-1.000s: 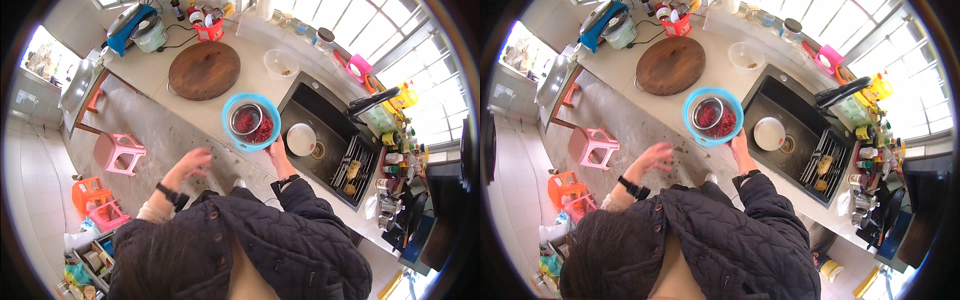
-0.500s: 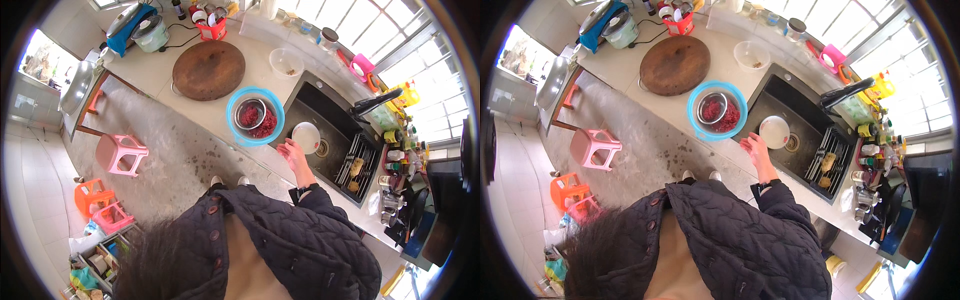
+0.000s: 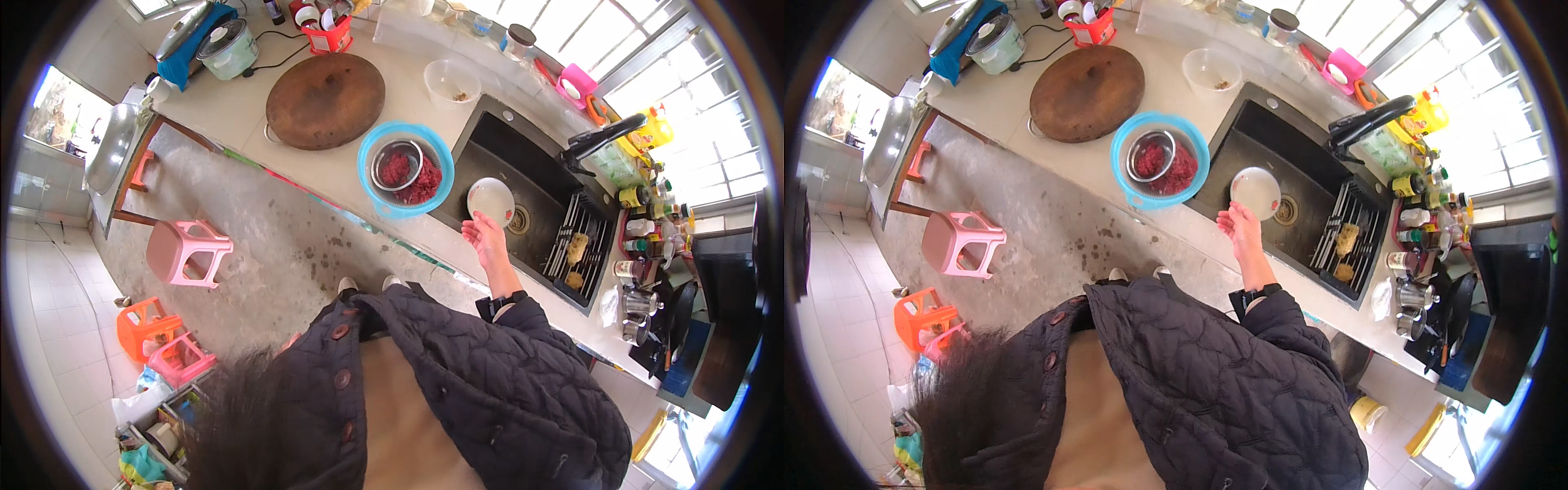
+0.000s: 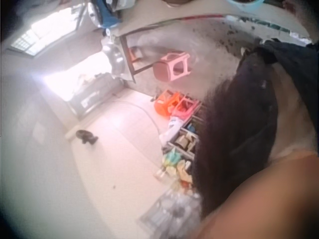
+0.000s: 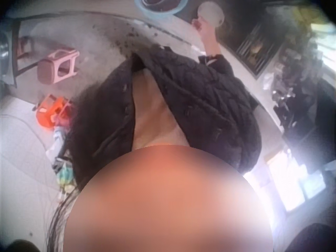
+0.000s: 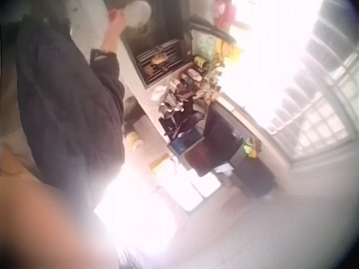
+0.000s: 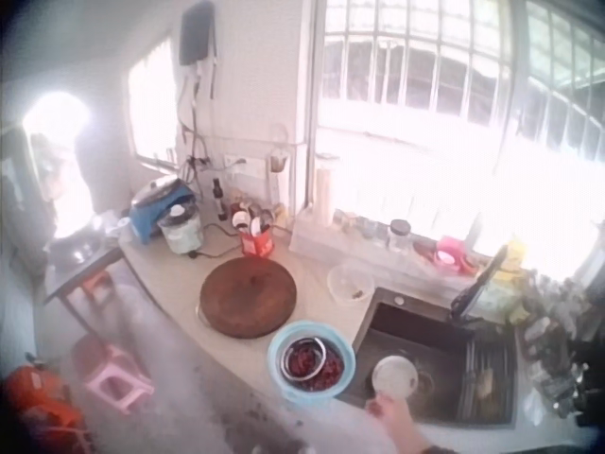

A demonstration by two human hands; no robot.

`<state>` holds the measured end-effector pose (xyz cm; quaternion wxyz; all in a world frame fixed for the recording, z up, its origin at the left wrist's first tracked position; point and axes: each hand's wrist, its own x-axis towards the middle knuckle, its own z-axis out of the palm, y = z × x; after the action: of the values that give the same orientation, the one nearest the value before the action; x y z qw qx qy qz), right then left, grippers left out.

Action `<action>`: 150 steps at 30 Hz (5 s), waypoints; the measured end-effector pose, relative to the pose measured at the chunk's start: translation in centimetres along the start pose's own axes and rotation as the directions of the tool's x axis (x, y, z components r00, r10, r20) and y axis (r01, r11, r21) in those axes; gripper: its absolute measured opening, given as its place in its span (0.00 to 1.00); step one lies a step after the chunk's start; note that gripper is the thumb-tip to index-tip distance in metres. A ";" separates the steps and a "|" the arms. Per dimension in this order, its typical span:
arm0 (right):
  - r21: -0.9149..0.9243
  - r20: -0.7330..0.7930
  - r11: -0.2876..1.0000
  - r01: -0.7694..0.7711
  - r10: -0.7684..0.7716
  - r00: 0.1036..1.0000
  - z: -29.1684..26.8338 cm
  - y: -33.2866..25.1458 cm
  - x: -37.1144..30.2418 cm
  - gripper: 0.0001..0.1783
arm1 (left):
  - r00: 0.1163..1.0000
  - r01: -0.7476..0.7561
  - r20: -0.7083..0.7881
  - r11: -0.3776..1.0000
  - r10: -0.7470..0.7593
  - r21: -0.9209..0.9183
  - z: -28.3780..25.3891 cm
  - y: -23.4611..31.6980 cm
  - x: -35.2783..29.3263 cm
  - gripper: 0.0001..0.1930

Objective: The person washes a colander, then sits on the floor to transfer sliced meat from a cutting board into the colander and a small bowl. They clean the cutting board with a sponge and knife, discard plastic bags, and move the meat containers to the kitchen counter.

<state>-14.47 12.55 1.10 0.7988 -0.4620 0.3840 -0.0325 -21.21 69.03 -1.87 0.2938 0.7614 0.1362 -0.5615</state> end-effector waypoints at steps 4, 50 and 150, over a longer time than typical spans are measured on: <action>0.001 -0.016 1.000 -0.008 0.008 1.000 -1.1 0.5 0.2 0.20 | 1.000 0.013 -0.016 1.000 -0.013 -0.014 0.7 -0.5 -0.6 0.19; 0.224 0.211 0.933 -0.280 0.235 0.949 8.8 1.9 5.7 0.26 | 0.671 -0.634 -0.597 -0.075 0.440 -0.769 -0.6 3.9 -14.0 0.46; -0.573 0.806 0.750 -0.330 0.589 -0.062 91.6 26.3 -17.7 0.25 | 0.539 -0.786 -0.840 -0.321 0.064 -0.528 -56.7 -21.7 -15.3 0.23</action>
<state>24.03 100.04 16.84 0.7535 -0.2837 -0.0951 0.5854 5.99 122.05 17.20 0.8829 0.3907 0.2327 0.1169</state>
